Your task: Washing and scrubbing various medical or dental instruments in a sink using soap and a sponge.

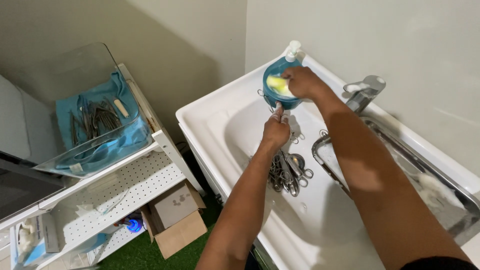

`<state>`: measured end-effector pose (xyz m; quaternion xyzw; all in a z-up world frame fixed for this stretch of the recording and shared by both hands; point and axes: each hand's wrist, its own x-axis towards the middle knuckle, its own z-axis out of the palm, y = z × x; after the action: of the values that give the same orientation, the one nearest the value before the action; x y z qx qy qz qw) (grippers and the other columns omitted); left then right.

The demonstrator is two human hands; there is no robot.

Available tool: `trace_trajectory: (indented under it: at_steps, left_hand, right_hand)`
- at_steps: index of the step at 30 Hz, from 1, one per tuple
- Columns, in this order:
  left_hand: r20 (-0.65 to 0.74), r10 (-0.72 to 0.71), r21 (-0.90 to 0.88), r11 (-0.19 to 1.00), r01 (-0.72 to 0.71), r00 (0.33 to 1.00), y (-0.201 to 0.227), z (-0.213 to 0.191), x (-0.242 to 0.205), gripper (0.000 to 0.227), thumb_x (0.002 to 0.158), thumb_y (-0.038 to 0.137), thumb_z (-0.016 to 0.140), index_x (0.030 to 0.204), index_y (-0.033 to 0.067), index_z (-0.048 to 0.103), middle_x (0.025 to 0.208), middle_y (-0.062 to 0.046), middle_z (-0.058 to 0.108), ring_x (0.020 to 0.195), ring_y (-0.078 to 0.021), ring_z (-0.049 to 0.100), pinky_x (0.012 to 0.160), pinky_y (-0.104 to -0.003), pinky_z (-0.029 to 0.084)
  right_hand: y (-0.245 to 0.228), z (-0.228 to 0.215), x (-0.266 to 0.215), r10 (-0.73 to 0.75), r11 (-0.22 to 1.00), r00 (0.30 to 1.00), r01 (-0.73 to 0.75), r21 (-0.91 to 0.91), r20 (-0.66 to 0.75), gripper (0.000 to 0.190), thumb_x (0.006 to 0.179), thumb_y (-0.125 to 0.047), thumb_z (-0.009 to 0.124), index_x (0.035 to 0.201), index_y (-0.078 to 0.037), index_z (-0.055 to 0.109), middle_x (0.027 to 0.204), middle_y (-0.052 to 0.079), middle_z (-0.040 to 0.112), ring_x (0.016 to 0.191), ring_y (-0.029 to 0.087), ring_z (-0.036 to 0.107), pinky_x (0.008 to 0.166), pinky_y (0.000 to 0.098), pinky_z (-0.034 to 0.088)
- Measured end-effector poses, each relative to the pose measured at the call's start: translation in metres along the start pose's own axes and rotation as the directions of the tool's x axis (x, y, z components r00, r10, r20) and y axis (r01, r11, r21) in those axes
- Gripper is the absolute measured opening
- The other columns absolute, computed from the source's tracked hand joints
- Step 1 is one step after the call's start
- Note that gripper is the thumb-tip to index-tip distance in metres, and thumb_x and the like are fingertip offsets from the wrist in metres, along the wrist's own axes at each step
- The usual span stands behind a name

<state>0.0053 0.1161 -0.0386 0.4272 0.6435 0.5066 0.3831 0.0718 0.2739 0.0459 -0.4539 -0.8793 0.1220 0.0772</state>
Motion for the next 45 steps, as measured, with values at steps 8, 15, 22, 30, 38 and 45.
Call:
trace_trajectory:
  at_steps: [8, 15, 22, 30, 38, 45]
  left_hand:
    - [0.006, 0.011, 0.071, 0.997, -0.011, 1.000, 0.012, -0.002, -0.009, 0.060, 0.100, 0.012, 0.044, 0.158, 0.0049, 0.030, 0.149, -0.022, 0.051, 0.136, -0.0338, 0.053, 0.113, -0.036, 0.041]
    - [0.017, 0.042, 0.192, 0.980, -0.045, 0.999, 0.010, -0.002, -0.006, 0.063, 0.101, 0.014, 0.046, 0.160, 0.0035, 0.027, 0.137, -0.029, 0.060, 0.122, -0.0407, 0.062, 0.107, -0.042, 0.047]
    - [0.011, 0.040, 0.159, 0.987, -0.041, 0.999, 0.002, 0.001, -0.002, 0.062, 0.100, 0.014, 0.046, 0.159, 0.0032, 0.027, 0.137, -0.029, 0.059, 0.124, -0.0396, 0.061, 0.107, -0.041, 0.047]
    - [0.020, 0.016, 0.165, 0.986, -0.019, 1.000, 0.017, -0.006, -0.010, 0.063, 0.099, 0.013, 0.045, 0.159, 0.0052, 0.027, 0.133, -0.028, 0.061, 0.121, -0.0397, 0.063, 0.106, -0.041, 0.047]
    - [0.033, 0.032, 0.206, 0.978, -0.038, 0.999, -0.003, 0.003, 0.002, 0.064, 0.099, 0.014, 0.046, 0.159, 0.0054, 0.028, 0.131, -0.029, 0.062, 0.119, -0.0412, 0.063, 0.106, -0.043, 0.047]
    - [0.015, 0.087, 0.214, 0.973, -0.088, 0.996, 0.001, 0.000, -0.001, 0.068, 0.097, 0.013, 0.048, 0.160, 0.0045, 0.025, 0.130, -0.030, 0.062, 0.116, -0.0434, 0.065, 0.103, -0.044, 0.049]
  right_hand:
    - [-0.024, -0.021, -0.034, 0.044, 0.995, 0.953, -0.070, -0.075, -0.298, 0.027, 0.093, -0.009, 0.062, 0.119, -0.007, 0.070, 0.116, 0.019, 0.071, 0.112, 0.035, 0.064, 0.098, 0.0446, 0.050]
    - [0.003, 0.014, -0.013, -0.066, 0.970, 0.989, 0.034, -0.242, -0.129, 0.035, 0.091, -0.012, 0.060, 0.122, -0.012, 0.075, 0.115, 0.017, 0.070, 0.113, 0.037, 0.060, 0.097, 0.0474, 0.050]
    - [0.000, 0.000, -0.015, -0.139, 0.978, 0.990, 0.139, -0.155, 0.007, 0.037, 0.090, -0.032, 0.070, 0.121, -0.013, 0.074, 0.126, 0.021, 0.058, 0.113, 0.036, 0.058, 0.098, 0.0452, 0.047]
    - [-0.010, 0.012, -0.006, -0.075, 0.868, 0.997, 0.062, -0.493, -0.007, 0.028, 0.091, -0.016, 0.066, 0.116, -0.011, 0.078, 0.132, 0.019, 0.060, 0.120, 0.035, 0.061, 0.098, 0.0430, 0.053]
    - [-0.008, -0.033, -0.011, -0.043, 0.986, 0.952, -0.007, -0.164, -0.302, 0.035, 0.085, -0.004, 0.064, 0.118, -0.005, 0.076, 0.123, 0.018, 0.070, 0.113, 0.037, 0.066, 0.102, 0.0436, 0.051]
    - [-0.012, -0.055, -0.010, -0.248, 0.964, 0.911, 0.198, -0.179, -0.329, 0.050, 0.079, 0.013, 0.065, 0.126, -0.003, 0.072, 0.127, 0.020, 0.068, 0.117, 0.039, 0.062, 0.102, 0.0471, 0.046]
